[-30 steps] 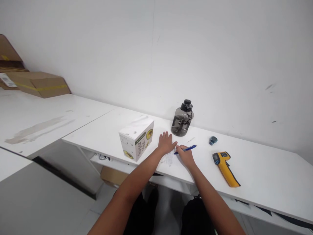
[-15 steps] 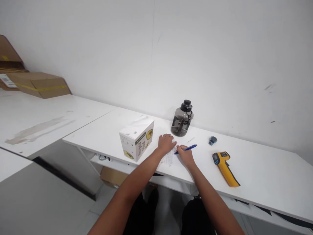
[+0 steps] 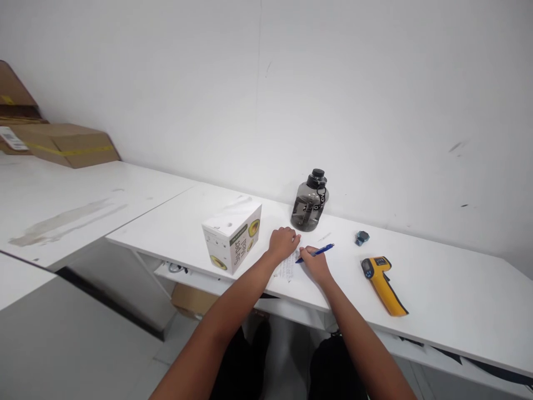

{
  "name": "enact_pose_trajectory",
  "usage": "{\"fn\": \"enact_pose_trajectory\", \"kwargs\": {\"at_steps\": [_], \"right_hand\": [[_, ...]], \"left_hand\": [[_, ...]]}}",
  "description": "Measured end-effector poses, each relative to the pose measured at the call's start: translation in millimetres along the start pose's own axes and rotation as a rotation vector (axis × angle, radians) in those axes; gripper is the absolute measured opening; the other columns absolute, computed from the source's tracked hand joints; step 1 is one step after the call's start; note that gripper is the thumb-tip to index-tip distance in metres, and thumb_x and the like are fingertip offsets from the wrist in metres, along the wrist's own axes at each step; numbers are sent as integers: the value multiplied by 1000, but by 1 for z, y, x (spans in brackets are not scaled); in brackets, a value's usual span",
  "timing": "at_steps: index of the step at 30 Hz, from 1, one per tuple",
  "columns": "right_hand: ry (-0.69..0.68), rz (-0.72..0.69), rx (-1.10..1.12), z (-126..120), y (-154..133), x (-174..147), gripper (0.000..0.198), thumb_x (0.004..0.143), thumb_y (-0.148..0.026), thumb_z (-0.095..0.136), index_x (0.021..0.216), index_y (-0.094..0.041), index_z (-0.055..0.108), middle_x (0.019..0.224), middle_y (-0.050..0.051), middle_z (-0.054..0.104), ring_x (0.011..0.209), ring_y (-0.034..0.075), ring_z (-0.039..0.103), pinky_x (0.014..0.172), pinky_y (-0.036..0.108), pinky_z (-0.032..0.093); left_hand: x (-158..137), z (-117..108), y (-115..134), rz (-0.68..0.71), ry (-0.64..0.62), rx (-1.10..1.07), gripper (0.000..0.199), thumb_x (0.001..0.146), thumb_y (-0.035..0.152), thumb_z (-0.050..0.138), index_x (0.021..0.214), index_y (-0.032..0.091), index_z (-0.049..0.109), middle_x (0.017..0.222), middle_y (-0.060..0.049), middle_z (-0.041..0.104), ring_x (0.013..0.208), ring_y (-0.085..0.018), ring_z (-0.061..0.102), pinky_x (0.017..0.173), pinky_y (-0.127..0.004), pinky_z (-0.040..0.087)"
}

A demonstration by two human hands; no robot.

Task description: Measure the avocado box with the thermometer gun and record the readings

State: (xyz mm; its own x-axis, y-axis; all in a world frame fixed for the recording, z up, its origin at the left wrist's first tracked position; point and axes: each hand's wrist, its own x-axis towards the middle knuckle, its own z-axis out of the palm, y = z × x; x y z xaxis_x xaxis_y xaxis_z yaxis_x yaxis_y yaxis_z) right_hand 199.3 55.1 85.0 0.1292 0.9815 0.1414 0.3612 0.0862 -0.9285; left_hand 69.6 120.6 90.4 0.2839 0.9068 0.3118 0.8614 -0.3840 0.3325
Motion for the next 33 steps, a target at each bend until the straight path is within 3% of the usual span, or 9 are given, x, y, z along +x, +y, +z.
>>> {"fn": "enact_pose_trajectory", "kwargs": {"at_steps": [6,33], "right_hand": [[34,-1,8,0,0,0,34,76,-45,53,51,-21,54,50,-3,47,58,16,44,59,29,36],[39,7,-3,-1,-4,-2,32,73,-42,54,48,-23,49,50,-2,51,60,16,48,61,28,38]], "left_hand": [[1,1,0,-3,1,-2,34,96,37,42,89,19,70,101,-7,71,100,-23,61,84,-37,42],[1,0,1,22,34,-45,33,97,36,42,85,20,68,98,-6,70,98,-22,61,83,-35,42]]}}
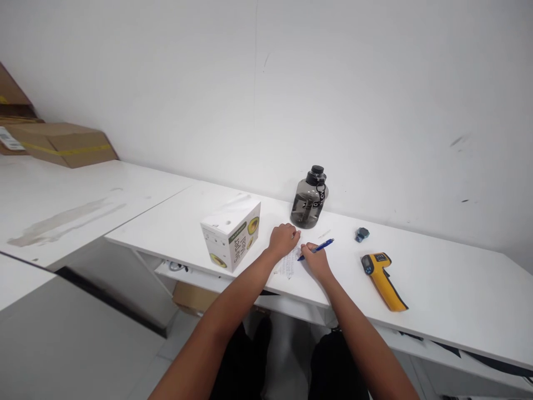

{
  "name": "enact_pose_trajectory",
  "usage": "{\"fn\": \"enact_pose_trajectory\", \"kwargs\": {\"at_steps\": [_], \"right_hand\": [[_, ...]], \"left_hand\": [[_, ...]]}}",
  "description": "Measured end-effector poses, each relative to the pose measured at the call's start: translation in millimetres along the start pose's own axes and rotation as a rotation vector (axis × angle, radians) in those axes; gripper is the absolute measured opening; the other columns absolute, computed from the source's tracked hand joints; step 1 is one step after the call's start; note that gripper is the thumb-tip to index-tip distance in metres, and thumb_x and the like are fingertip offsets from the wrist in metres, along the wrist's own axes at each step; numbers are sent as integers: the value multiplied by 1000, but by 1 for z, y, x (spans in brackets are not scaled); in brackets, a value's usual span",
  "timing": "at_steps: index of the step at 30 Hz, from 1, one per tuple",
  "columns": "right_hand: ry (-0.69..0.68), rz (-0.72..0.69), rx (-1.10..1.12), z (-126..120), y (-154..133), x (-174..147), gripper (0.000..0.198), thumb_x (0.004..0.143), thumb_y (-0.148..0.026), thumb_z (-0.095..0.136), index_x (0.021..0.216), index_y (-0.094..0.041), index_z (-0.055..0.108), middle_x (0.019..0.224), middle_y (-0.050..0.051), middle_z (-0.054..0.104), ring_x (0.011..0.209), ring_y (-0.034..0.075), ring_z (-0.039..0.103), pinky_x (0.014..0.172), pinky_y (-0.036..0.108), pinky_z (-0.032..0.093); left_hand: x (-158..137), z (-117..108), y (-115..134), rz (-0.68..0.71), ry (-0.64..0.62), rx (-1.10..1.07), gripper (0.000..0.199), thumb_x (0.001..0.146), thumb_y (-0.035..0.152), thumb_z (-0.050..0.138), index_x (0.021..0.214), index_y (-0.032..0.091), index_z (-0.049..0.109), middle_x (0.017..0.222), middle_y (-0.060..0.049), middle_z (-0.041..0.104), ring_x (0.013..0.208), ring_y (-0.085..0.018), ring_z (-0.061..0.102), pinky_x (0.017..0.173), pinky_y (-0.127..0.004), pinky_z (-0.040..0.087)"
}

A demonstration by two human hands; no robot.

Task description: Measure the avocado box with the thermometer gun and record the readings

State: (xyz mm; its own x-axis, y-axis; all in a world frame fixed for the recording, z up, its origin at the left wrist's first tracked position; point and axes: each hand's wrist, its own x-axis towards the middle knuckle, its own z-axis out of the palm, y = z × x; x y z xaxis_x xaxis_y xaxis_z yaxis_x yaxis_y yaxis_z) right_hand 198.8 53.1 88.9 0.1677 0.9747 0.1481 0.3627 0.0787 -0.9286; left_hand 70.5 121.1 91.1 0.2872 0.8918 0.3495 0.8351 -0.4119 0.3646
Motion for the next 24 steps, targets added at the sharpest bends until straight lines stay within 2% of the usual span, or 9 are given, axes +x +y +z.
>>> {"fn": "enact_pose_trajectory", "kwargs": {"at_steps": [6,24], "right_hand": [[53,-5,60,-1,-3,-1,33,74,-45,53,49,-23,50,53,-1,52,62,17,49,64,29,40],[38,-19,49,0,-1,0,37,76,-50,54,51,-23,52,51,-2,50,58,17,47,61,30,40]], "left_hand": [[0,-4,2,-7,-21,-17,33,97,36,42,86,20,69,100,-6,70,100,-21,61,85,-35,42],[0,-1,0,3,-6,-10,35,97,37,41,86,20,70,99,-5,71,98,-21,61,84,-35,43]]}}
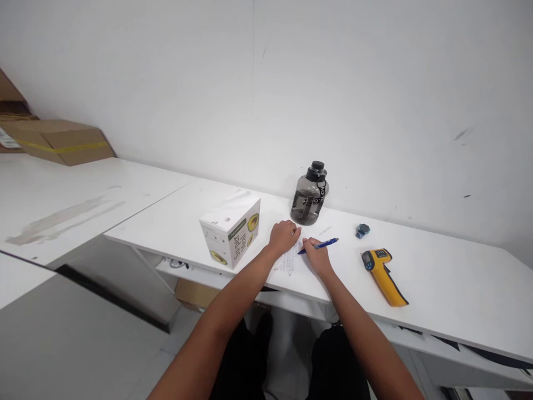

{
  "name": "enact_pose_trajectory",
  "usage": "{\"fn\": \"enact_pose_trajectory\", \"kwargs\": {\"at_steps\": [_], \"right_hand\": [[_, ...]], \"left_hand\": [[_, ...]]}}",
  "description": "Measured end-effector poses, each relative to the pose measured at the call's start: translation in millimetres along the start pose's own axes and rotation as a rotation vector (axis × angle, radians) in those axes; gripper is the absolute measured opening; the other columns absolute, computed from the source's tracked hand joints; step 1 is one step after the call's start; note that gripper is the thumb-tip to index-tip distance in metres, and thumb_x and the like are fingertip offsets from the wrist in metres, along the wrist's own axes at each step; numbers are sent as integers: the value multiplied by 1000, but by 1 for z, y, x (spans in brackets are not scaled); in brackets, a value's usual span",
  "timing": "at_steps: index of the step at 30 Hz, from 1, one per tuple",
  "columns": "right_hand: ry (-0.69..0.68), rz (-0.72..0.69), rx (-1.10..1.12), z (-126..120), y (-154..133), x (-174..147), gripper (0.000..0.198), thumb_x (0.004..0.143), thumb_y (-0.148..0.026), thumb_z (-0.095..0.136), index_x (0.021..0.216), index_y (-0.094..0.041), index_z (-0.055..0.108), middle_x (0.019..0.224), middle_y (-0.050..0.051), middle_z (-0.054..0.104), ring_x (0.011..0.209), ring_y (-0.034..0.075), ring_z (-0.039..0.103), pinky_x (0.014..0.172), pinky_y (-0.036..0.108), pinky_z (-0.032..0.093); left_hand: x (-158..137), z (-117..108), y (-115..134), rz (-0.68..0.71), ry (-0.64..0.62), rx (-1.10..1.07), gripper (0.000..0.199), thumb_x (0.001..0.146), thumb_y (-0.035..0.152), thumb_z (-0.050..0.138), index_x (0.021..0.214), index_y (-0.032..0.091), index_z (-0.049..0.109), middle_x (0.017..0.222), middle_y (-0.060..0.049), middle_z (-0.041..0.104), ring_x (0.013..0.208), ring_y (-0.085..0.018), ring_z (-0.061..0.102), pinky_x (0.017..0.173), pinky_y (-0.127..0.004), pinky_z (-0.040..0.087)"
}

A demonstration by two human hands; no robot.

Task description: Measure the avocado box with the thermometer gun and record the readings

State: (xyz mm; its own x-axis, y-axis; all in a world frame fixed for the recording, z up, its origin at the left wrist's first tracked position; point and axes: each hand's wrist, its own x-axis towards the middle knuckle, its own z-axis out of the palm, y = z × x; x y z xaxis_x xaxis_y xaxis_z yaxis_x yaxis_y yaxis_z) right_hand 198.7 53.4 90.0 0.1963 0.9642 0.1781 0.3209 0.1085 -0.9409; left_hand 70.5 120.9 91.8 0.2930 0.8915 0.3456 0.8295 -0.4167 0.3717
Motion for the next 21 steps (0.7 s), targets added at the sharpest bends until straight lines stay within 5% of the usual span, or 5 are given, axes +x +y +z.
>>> {"fn": "enact_pose_trajectory", "kwargs": {"at_steps": [7,15,21], "right_hand": [[-10,9,21,0,0,1,37,77,-50,54,52,-23,53,53,-2,49,59,17,47,63,30,39],[64,-8,30,-1,2,-5,51,86,-66,45,72,-21,64,72,3,65,74,21,59,68,31,43],[178,-175,-186,-2,6,-7,42,90,-56,48,85,-19,68,84,8,71,83,23,64,77,34,47]], "left_hand": [[-1,-3,1,-30,-17,0,34,96,37,42,88,19,71,102,-6,71,100,-22,61,85,-36,42],[0,-2,1,-35,-32,1,38,97,39,40,90,19,72,103,-7,71,100,-22,61,85,-37,41],[0,0,-2,-39,-43,15,39,98,39,40,90,19,72,104,-8,70,102,-23,61,87,-38,41]]}}
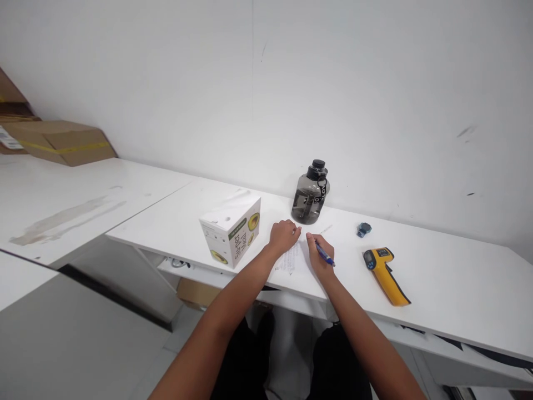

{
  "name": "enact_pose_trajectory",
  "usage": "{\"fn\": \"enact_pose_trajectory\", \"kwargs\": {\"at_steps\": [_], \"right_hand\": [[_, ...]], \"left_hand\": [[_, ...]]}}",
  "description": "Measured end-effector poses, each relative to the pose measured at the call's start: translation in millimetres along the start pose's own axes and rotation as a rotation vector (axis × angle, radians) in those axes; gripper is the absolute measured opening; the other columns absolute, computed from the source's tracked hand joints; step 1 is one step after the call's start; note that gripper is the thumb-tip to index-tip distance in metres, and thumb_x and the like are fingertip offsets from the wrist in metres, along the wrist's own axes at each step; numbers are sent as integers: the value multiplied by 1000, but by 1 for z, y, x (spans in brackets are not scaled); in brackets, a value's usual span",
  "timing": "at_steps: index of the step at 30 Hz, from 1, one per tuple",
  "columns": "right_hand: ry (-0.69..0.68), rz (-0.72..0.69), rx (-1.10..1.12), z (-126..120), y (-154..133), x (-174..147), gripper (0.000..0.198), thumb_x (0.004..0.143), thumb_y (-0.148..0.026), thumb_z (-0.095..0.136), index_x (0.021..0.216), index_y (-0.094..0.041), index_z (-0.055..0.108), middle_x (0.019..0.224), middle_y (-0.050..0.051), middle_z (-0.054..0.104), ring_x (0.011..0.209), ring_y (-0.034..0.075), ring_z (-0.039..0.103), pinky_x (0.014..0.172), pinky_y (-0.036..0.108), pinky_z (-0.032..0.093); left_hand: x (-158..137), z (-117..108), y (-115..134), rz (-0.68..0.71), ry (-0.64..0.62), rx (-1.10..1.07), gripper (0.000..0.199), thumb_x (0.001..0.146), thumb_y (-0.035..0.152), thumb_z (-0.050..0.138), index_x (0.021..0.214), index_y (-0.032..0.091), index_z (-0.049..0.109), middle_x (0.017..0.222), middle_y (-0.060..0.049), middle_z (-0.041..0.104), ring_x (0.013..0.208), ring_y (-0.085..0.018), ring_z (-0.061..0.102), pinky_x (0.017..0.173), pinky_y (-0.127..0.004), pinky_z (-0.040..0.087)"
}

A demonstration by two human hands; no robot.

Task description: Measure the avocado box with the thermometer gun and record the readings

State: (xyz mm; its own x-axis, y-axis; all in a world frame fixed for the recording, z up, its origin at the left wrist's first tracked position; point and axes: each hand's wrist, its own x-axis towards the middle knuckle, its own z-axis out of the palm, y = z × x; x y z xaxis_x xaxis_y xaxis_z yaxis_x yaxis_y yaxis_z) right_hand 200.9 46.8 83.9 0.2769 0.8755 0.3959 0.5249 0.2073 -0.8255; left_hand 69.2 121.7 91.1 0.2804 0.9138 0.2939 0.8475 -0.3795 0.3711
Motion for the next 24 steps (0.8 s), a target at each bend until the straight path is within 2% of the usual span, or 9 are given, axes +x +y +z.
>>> {"fn": "enact_pose_trajectory", "kwargs": {"at_steps": [3,5,7,10,16,20,24], "right_hand": [[85,-147,-46,5,6,2,38,88,-46,50,107,-17,65,104,12,70,92,24,65,84,37,49],[48,-138,-39,9,11,4,43,86,-41,50,120,-15,60,101,10,69,85,22,66,80,37,51],[-5,-72,1,11,16,5,46,87,-36,47,127,-15,55,94,7,69,73,19,64,73,34,52],[-34,-38,51,9,24,7,50,84,-27,45,132,-17,51,100,7,70,67,16,62,69,31,52],[-81,-138,72,6,42,8,66,70,-14,47,135,-18,44,117,11,67,66,15,66,80,36,56],[-54,-134,82,11,49,8,73,68,-12,46,140,-17,39,123,13,64,68,15,68,83,39,56],[15,-110,-7,10,47,12,75,72,-10,44,146,-15,35,127,15,61,76,16,68,84,36,55]], "left_hand": [[1,1,-2,11,-24,9,29,94,37,48,95,19,71,108,-7,70,105,-24,60,88,-37,41],[2,2,-3,20,-43,11,24,91,35,55,98,19,70,111,-6,70,108,-24,60,89,-37,41],[2,2,-4,24,-50,9,22,89,34,58,99,20,70,111,-5,70,108,-24,59,90,-37,41],[3,3,-5,24,-47,6,21,89,34,57,98,20,70,111,-5,70,108,-24,59,90,-37,41],[3,2,-5,36,-47,-2,21,90,34,56,95,20,70,108,-5,70,106,-24,59,89,-38,42],[2,1,-5,52,-43,-6,21,90,30,53,93,20,71,107,-5,71,105,-25,59,88,-39,43],[-1,3,-5,51,-36,-9,27,89,18,47,94,20,73,110,-5,71,106,-25,60,89,-40,44]]}}
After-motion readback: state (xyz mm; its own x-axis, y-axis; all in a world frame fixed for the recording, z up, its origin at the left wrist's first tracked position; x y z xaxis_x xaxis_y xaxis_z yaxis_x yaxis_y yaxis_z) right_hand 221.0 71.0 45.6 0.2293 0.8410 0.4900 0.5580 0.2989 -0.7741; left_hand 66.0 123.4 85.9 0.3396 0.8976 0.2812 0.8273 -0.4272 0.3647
